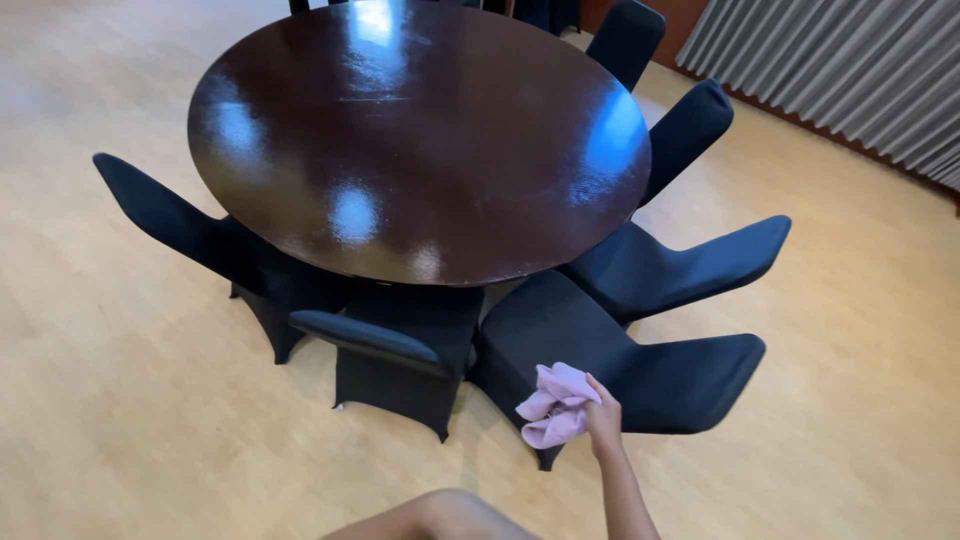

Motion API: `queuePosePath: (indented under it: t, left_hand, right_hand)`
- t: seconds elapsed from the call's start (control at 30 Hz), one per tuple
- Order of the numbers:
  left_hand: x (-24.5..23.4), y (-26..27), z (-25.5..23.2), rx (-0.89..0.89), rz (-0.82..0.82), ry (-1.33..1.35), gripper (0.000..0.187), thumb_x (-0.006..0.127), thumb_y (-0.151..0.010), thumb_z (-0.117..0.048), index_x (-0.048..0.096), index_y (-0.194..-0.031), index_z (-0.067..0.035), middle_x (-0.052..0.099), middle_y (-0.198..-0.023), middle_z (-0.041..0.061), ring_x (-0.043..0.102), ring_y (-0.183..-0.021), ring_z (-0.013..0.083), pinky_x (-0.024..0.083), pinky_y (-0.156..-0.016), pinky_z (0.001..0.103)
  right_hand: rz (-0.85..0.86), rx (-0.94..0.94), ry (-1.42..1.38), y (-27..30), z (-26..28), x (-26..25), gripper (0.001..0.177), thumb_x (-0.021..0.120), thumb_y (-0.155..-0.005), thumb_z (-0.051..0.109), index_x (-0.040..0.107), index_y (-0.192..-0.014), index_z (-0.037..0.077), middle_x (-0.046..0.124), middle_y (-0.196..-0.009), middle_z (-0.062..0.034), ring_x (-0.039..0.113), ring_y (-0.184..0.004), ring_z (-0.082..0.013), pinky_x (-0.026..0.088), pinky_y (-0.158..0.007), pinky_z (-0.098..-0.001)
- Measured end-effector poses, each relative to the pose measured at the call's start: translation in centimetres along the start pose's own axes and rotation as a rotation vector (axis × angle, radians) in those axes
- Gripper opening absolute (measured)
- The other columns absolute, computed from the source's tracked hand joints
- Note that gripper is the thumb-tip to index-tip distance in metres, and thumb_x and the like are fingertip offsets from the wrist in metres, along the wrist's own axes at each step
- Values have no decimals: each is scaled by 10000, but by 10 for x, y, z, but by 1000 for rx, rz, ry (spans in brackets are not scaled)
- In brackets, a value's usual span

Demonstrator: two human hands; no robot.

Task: Cleaning and wiping down chairs around a large round table.

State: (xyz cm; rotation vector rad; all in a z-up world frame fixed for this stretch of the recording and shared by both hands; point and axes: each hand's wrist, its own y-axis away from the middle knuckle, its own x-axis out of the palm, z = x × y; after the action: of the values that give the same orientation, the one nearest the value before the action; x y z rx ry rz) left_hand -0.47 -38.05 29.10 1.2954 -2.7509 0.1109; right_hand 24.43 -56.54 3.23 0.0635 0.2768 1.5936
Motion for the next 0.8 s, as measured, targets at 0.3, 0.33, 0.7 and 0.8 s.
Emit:
queuePosePath:
  t: [0.3, 0.33, 0.7, 0.8]
  left_hand:
    - [69, -188, -42, 208, 199, -75, 496, 374, -1194, -338, 676, -1039, 24, 679, -924, 80, 639, -1003, 180, 460, -1012, 322]
    - [80, -209, -46, 263, 123, -89, 461, 398, -1175, -325, 680, -1052, 19, 685, -941, 79, 645, -1009, 180, 466, -1007, 321]
    - [115, -324, -18, 475, -413, -195, 278, 571, -1042, -234, 711, -1139, -14, 724, -1064, 69, 683, -1045, 179, 506, -971, 315]
    - [72, -356, 58, 432, -799, -381, 226, 658, -958, -184, 750, -1107, -41, 749, -1073, 114, 702, -1043, 209, 525, -933, 329]
  right_hand:
    - [151, 16, -37, -7, 6, -100, 489, 518, -929, -66, 611, -1402, 19, 720, -1263, -192, 701, -1073, -246, 565, -911, -333]
    - [177, -36, 30, -11, 11, -121, 505, 511, -919, -71, 623, -1402, 18, 716, -1283, -175, 690, -1102, -227, 544, -938, -316]
    - [94, -132, -26, -98, 92, -293, 352, 544, -972, 60, 644, -1308, 30, 732, -1163, -117, 692, -1044, -203, 561, -887, -314]
    - [16, -234, 17, -122, 114, -296, 292, 598, -1021, 150, 698, -1236, -20, 751, -1093, -131, 682, -969, -209, 560, -828, -327]
